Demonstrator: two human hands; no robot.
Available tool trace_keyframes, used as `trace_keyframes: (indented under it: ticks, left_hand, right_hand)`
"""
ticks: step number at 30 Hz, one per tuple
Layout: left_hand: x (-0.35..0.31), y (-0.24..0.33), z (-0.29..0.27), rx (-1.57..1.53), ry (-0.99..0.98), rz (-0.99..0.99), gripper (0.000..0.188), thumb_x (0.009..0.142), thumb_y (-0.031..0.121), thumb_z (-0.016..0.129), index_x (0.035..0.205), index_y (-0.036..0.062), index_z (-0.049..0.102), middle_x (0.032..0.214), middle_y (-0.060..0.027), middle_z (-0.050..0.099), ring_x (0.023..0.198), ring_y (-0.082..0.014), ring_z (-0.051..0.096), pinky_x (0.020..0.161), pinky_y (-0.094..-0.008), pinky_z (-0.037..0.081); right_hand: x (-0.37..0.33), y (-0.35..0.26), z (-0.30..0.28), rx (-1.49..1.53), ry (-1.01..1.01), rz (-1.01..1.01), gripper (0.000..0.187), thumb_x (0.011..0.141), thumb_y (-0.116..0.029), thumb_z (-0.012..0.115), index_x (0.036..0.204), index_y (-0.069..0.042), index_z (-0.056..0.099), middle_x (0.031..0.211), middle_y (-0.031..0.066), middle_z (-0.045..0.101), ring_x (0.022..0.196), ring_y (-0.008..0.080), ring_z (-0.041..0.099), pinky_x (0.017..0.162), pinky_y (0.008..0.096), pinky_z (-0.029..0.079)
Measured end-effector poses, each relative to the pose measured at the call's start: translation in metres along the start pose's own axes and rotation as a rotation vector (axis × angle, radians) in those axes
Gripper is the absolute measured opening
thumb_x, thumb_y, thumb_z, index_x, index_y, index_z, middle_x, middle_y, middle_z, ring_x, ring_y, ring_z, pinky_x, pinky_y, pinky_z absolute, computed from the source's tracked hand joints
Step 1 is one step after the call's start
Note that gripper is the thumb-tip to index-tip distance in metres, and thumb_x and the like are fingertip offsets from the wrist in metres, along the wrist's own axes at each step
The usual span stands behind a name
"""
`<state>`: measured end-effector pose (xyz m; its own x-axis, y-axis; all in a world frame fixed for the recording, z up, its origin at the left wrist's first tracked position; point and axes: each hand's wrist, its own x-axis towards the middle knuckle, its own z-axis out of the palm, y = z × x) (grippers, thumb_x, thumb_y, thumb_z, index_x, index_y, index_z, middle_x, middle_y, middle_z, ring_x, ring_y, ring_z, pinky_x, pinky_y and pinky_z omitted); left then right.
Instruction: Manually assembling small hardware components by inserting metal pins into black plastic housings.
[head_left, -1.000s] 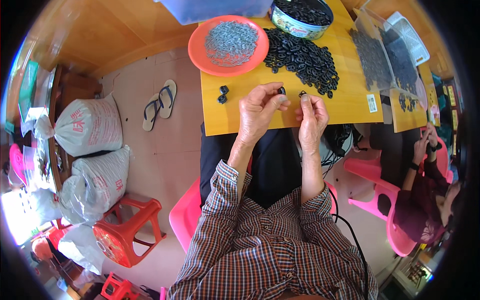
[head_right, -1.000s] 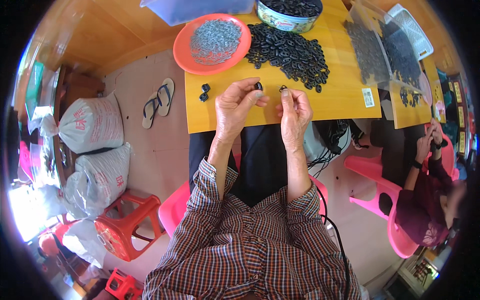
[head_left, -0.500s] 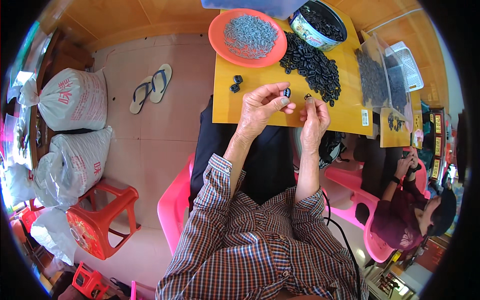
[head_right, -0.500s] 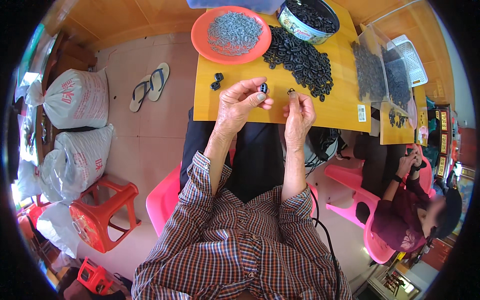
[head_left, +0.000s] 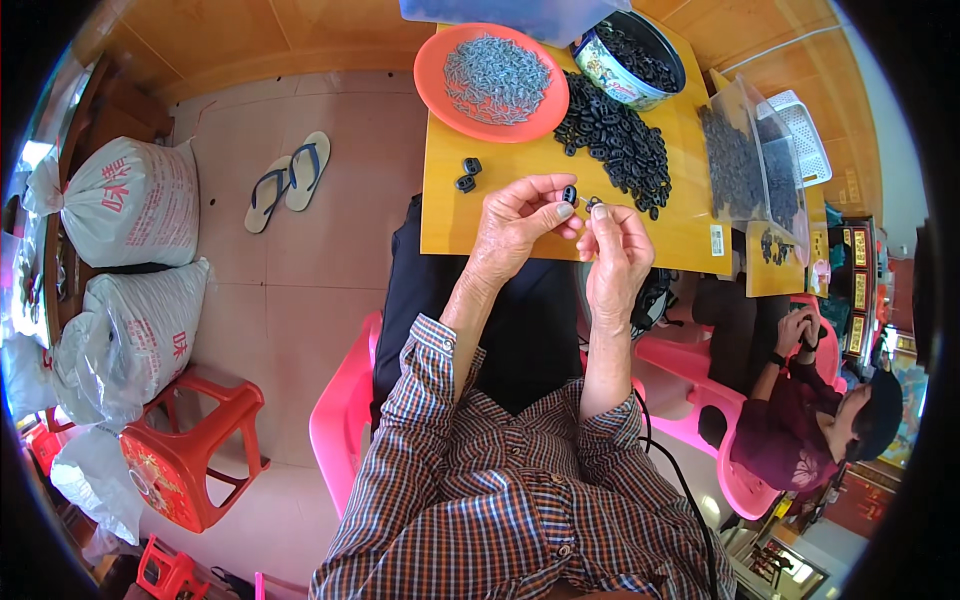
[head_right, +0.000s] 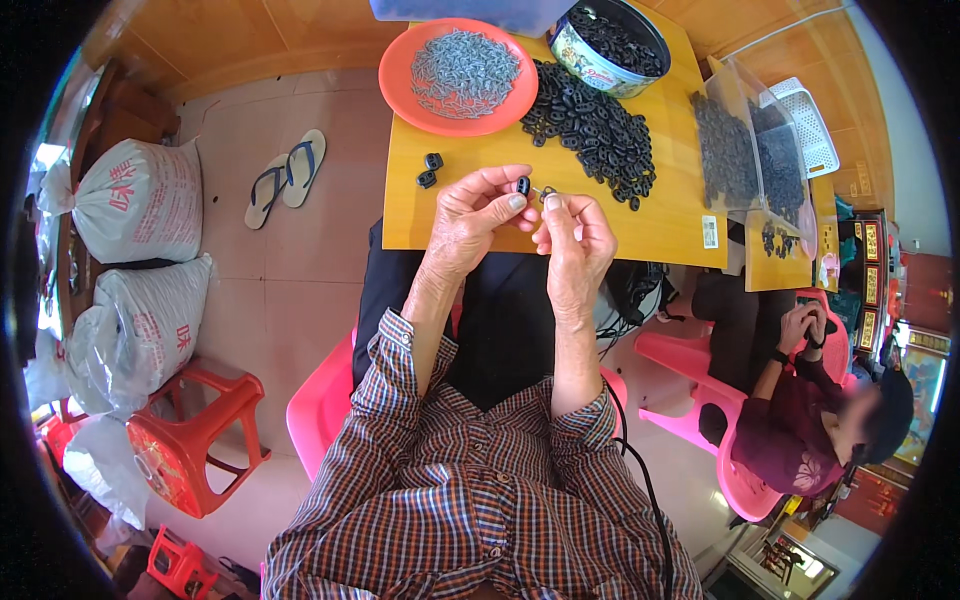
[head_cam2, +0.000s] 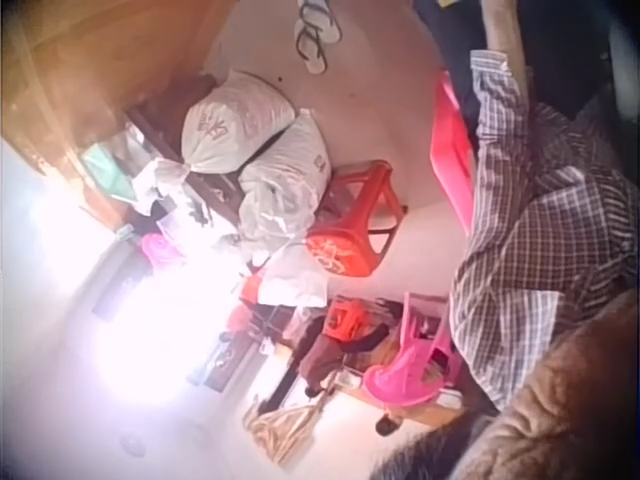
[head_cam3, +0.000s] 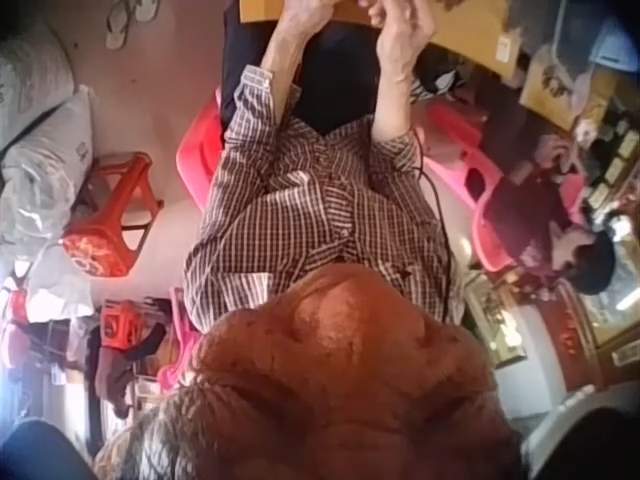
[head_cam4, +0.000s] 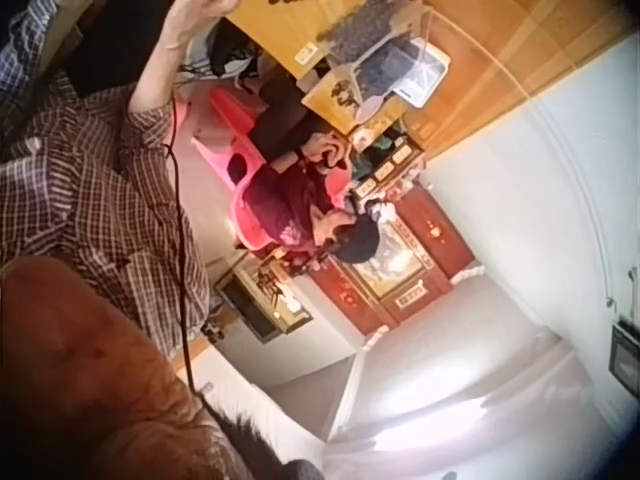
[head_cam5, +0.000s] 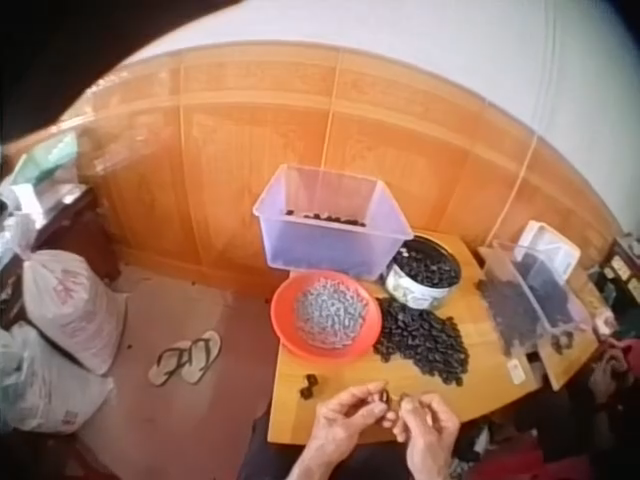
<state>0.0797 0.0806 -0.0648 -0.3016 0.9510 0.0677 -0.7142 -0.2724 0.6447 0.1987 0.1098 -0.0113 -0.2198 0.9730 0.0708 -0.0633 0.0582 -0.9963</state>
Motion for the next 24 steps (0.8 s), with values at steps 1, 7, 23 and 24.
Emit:
trace_keyframes:
  ticks: [1,7,23,24]
  left_hand:
    - [0.0001,-0.0001,-0.0003,0.003,0.0,-0.006,0.029,0.088,-0.003,0.063,0.118,-0.0033,0.061,0.092,-0.0056,0.063,0.078,-0.0139,0.067,0.071,-0.0269,0.058]
    - [0.0006,-0.0015,-0.0007,0.007,-0.003,0.012,0.029,0.088,-0.004,0.063,0.117,-0.0024,0.063,0.091,-0.0054,0.063,0.078,-0.0134,0.066,0.071,-0.0266,0.058]
    - [0.0,-0.0019,-0.0007,0.06,-0.019,0.004,0.029,0.088,-0.003,0.063,0.117,-0.0027,0.063,0.092,-0.0055,0.065,0.077,-0.0115,0.065,0.072,-0.0253,0.056]
    - [-0.0002,-0.0018,-0.0008,0.068,-0.019,0.006,0.029,0.088,-0.003,0.063,0.117,-0.0028,0.063,0.092,-0.0055,0.066,0.077,-0.0111,0.064,0.072,-0.0252,0.056]
  right_hand:
    - [0.0001,0.0,-0.0001,-0.013,0.001,0.006,0.012,0.092,-0.013,0.062,0.088,-0.001,0.06,0.073,0.0014,0.058,0.056,0.0055,0.048,0.05,0.0199,0.037]
    - [-0.0004,-0.0025,0.0036,-0.062,0.001,0.014,0.012,0.092,-0.012,0.061,0.087,-0.001,0.06,0.069,0.0001,0.057,0.056,0.0046,0.048,0.05,0.0188,0.036]
    - [-0.0009,-0.0048,0.0054,-0.113,-0.019,-0.003,0.013,0.092,-0.013,0.061,0.086,-0.001,0.061,0.067,-0.0015,0.055,0.057,0.0038,0.048,0.052,0.0181,0.037]
    - [-0.0006,-0.0047,0.0055,-0.12,-0.02,-0.002,0.013,0.092,-0.013,0.062,0.086,-0.001,0.061,0.068,-0.0016,0.055,0.057,0.0038,0.048,0.052,0.0181,0.037]
